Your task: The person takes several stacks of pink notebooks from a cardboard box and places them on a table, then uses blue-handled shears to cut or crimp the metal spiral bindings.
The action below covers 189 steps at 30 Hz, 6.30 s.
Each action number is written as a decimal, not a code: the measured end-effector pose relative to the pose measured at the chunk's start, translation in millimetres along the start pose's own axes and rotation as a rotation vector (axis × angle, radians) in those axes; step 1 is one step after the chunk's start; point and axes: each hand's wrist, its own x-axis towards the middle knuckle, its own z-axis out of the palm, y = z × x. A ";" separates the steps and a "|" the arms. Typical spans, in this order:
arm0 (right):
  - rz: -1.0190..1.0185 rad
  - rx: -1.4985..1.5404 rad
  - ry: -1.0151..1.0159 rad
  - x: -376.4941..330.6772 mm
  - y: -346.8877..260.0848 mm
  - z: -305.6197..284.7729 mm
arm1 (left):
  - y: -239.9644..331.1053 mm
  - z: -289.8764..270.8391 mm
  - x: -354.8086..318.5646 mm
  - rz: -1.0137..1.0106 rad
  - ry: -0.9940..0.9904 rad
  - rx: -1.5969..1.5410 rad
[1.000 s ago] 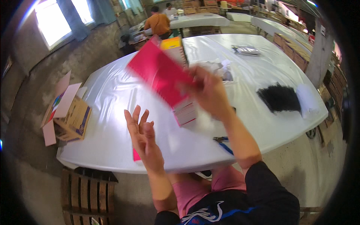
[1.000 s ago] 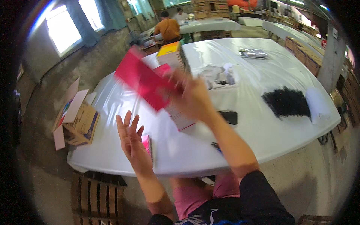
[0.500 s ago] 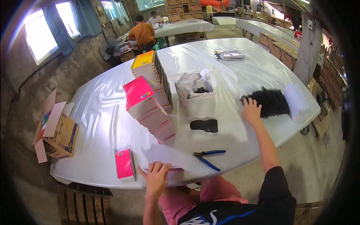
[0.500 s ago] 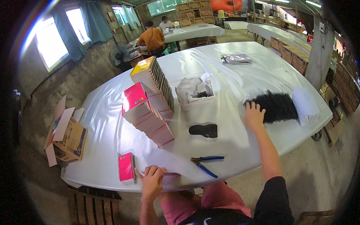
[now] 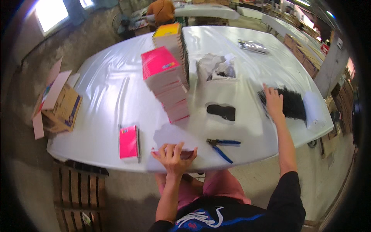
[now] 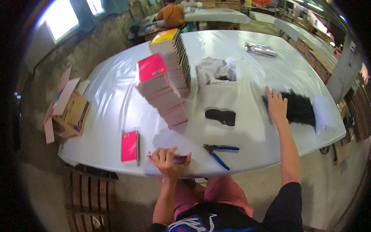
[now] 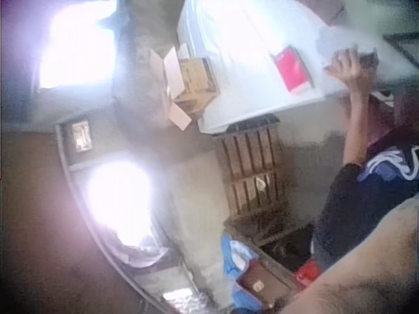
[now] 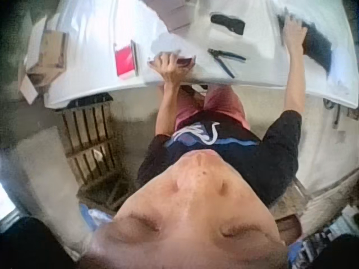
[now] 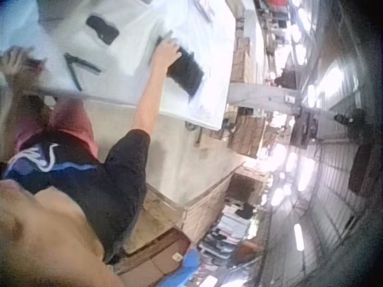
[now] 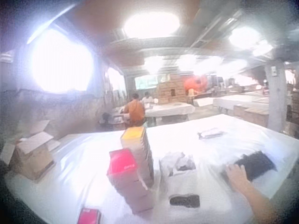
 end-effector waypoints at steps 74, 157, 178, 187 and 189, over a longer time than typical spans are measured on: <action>-0.614 1.653 -0.683 -58.0 -189.3 -82.5 | -25.1 0.5 -2.5 -0.023 -0.037 -0.537; -0.428 1.547 -0.748 -158.6 -229.3 -155.9 | -20.9 -28.8 -13.6 -0.225 0.361 -0.594; -0.376 1.872 -0.510 -48.2 -393.4 -144.4 | -122.7 -94.3 17.5 -0.925 0.378 -0.847; -0.566 0.970 0.050 -43.1 -483.9 -66.8 | -194.7 -75.5 -20.6 -0.786 -0.043 -0.075; -0.506 1.129 -0.096 -46.4 -489.6 -64.4 | -193.5 -79.4 -27.1 -0.618 -0.061 -0.095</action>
